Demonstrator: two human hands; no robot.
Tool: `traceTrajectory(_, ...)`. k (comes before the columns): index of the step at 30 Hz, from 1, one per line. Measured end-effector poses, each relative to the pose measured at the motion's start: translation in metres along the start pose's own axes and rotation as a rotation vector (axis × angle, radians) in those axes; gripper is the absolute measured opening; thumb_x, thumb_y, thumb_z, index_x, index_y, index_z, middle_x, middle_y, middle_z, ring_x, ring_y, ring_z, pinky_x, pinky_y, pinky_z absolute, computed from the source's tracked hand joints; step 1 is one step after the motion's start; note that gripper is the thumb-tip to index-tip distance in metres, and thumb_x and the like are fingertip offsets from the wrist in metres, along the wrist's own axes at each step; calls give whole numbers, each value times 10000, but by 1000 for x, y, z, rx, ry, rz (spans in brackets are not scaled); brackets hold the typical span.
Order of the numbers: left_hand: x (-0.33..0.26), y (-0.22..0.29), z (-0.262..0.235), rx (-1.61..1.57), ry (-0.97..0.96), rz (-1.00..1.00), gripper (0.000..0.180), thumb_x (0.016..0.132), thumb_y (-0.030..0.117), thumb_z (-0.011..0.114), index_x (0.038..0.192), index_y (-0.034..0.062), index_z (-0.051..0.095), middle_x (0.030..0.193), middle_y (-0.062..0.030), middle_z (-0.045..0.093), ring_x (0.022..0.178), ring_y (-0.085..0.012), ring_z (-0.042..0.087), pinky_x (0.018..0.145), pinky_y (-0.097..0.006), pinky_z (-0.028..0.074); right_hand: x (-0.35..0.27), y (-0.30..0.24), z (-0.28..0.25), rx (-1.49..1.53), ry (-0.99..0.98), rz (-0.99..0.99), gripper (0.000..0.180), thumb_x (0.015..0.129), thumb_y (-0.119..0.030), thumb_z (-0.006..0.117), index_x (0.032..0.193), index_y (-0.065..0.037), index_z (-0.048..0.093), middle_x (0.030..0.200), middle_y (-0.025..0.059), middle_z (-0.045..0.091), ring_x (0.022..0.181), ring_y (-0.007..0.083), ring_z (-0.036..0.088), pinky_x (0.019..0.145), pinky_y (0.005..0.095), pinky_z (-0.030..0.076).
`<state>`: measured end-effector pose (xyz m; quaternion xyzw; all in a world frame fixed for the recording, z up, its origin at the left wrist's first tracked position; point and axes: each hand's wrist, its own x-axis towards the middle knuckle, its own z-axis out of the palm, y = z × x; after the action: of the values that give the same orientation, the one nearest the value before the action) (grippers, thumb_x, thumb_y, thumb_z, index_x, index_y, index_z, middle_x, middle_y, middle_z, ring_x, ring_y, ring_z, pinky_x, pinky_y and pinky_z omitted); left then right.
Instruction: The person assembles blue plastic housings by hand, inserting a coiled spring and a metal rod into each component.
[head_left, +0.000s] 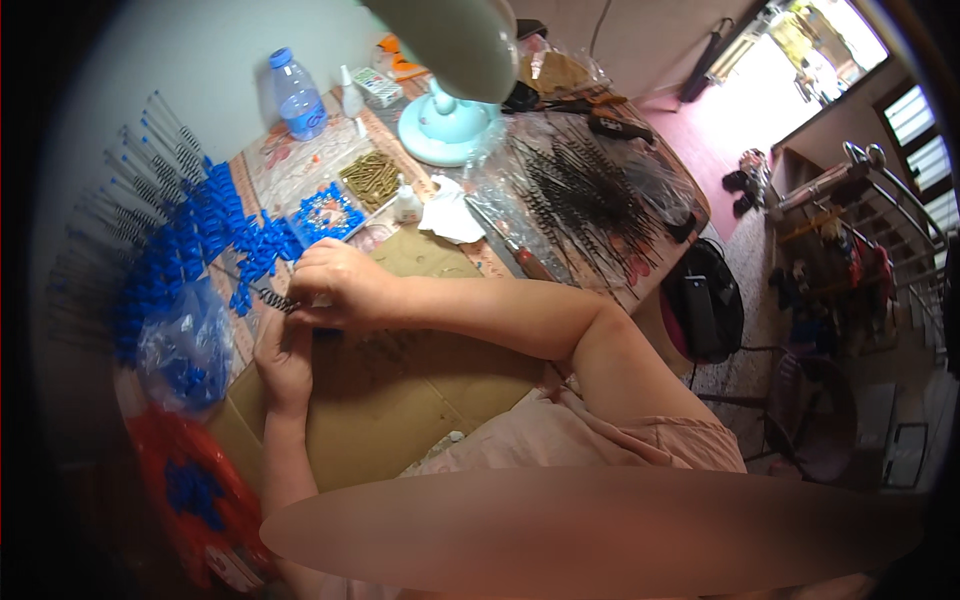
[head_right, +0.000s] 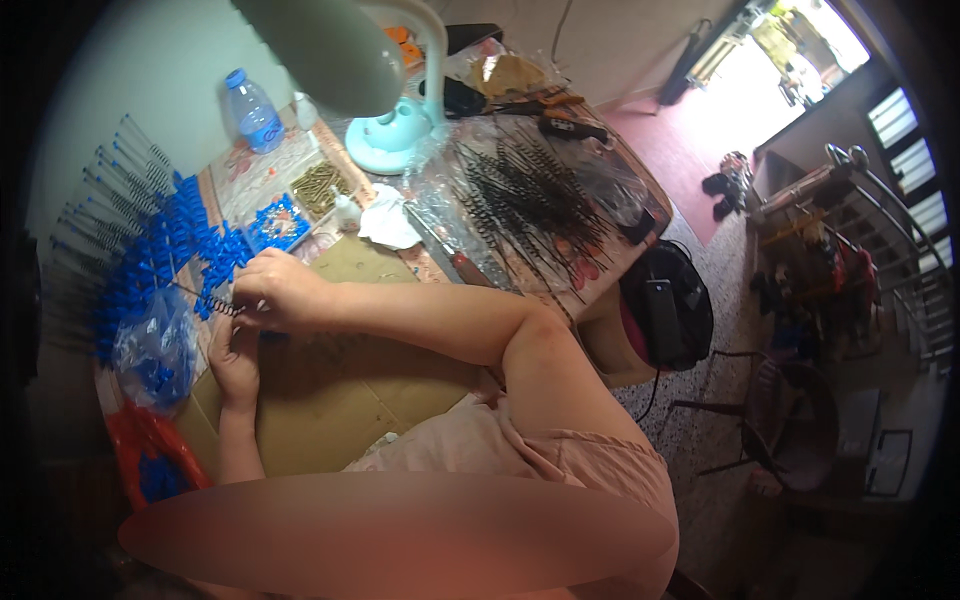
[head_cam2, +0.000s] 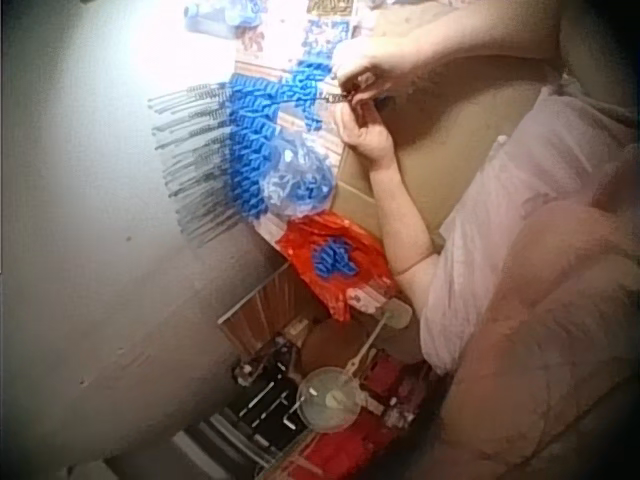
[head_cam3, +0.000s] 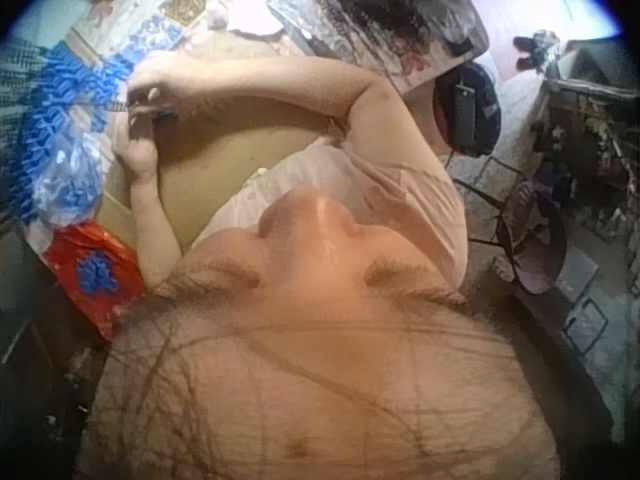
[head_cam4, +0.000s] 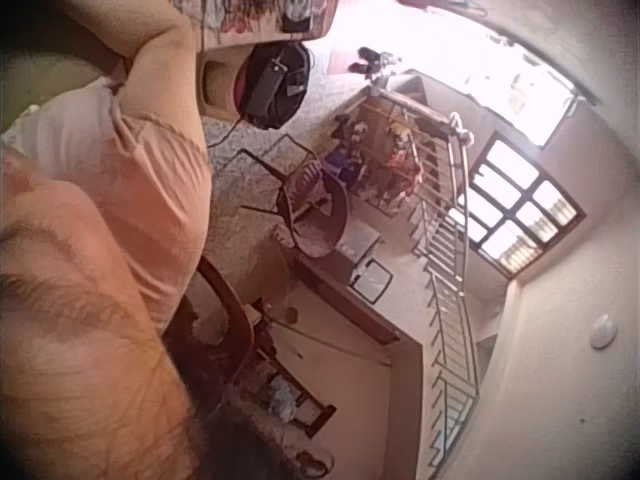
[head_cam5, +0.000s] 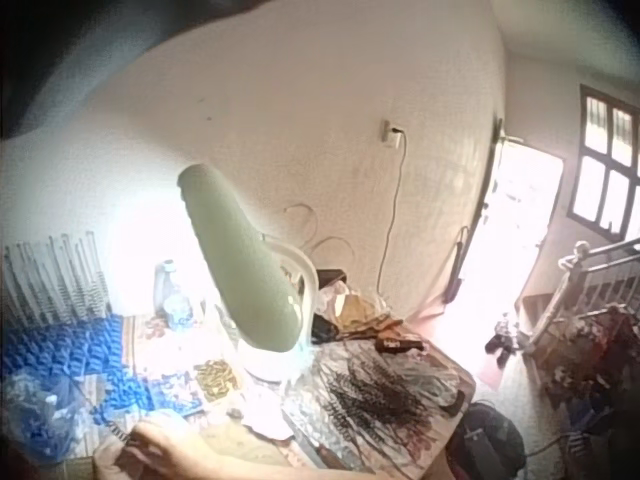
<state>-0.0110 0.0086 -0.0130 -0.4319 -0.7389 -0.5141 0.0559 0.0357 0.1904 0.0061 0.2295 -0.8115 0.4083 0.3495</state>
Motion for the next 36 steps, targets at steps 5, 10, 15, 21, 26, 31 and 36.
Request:
traceTrajectory(5,3,6,3,-58,-15,-19,199,934,37,598,1116,-37,623,1036,-111,642,984,-214,622,859,-312,473,-1,-1,-2,-11,-1,-10,222,729,-181,783,829,-102,602,762,37,584,775,251,585,770,380,435)
traceTrajectory(10,3,9,1,-11,-12,-25,122,919,37,617,1021,-29,616,909,-103,598,838,-209,587,759,-306,460,1,-2,-2,0,-2,-12,213,734,-168,779,831,-105,601,768,28,594,778,243,591,764,372,434)
traceTrajectory(15,4,11,2,-19,20,-19,86,901,35,631,938,-33,591,830,-97,545,762,-217,539,699,-314,438,1,-1,-1,-5,-14,-22,206,737,-158,774,832,-101,601,772,28,597,779,240,594,759,369,435)
traceTrajectory(21,4,9,4,-51,39,4,96,888,23,642,951,-30,595,843,-104,554,780,-236,553,713,-320,444,1,0,0,20,-13,2,213,727,-194,772,806,-108,594,763,37,594,786,256,586,764,381,423)
traceTrajectory(26,6,15,5,-48,55,22,96,884,13,639,960,-26,597,844,-108,555,790,-245,557,727,-322,447,2,-3,-3,10,-33,15,213,731,-193,772,822,-101,602,779,44,599,796,259,584,783,383,424)
traceTrajectory(31,4,12,4,-32,29,-2,96,882,11,636,963,-24,596,846,-110,554,793,-244,558,728,-320,446,2,-2,-3,18,-34,11,212,731,-192,772,828,-100,606,782,46,600,798,259,584,774,386,425)
traceTrajectory(36,4,10,4,-71,51,2,93,887,21,634,958,-25,596,841,-108,552,785,-244,553,721,-318,443,2,-2,-2,9,-29,7,218,722,-191,776,824,-100,607,779,44,600,793,259,584,763,387,425)
